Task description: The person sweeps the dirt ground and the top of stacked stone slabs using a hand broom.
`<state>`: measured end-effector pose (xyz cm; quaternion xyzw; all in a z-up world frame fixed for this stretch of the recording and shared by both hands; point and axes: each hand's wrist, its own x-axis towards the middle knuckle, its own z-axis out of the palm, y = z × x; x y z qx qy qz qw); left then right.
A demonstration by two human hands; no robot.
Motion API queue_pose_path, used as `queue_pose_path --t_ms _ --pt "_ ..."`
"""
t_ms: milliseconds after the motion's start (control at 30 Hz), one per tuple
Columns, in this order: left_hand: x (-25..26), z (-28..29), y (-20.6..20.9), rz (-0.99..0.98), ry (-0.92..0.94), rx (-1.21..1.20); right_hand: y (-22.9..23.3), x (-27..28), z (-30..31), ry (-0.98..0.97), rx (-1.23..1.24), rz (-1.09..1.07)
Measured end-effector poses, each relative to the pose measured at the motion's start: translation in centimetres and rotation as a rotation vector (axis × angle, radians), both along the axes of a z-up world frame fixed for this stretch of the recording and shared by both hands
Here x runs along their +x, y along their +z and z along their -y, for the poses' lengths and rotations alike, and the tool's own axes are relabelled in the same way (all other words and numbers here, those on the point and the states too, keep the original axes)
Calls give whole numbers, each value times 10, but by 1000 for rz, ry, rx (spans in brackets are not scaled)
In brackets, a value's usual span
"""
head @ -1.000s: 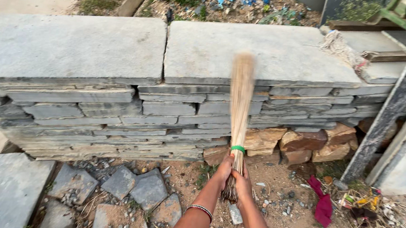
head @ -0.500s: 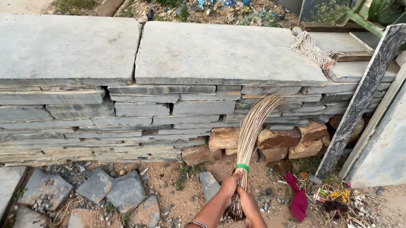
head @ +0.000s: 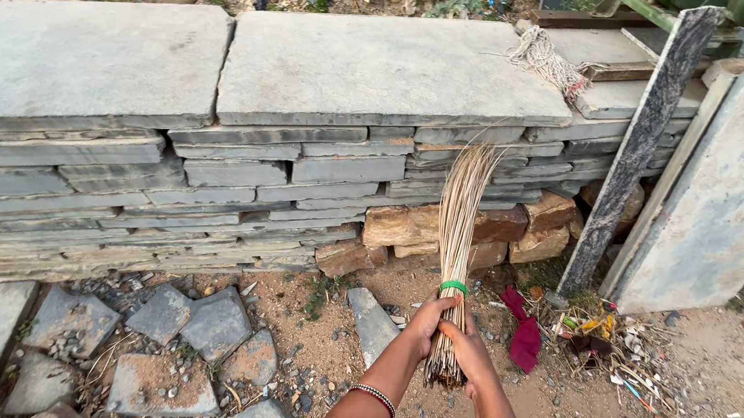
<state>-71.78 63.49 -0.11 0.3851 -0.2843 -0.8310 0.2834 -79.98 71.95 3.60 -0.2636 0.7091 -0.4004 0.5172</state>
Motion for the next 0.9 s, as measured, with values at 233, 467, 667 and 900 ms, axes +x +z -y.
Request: queue_pose_path --t_ms 233,467,667,900 --pt "21 -4 -34 -25 280 8 1 24 0 161 43 -153" --pt "93 -25 -46 -118 455 -172 -21 81 -10 243 -5 -10" --pt "140 -79 -11 -80 494 -103 -12 121 -45 314 34 -96" --pt "156 -128 38 -7 653 -7 -9 121 -69 554 -130 -331"
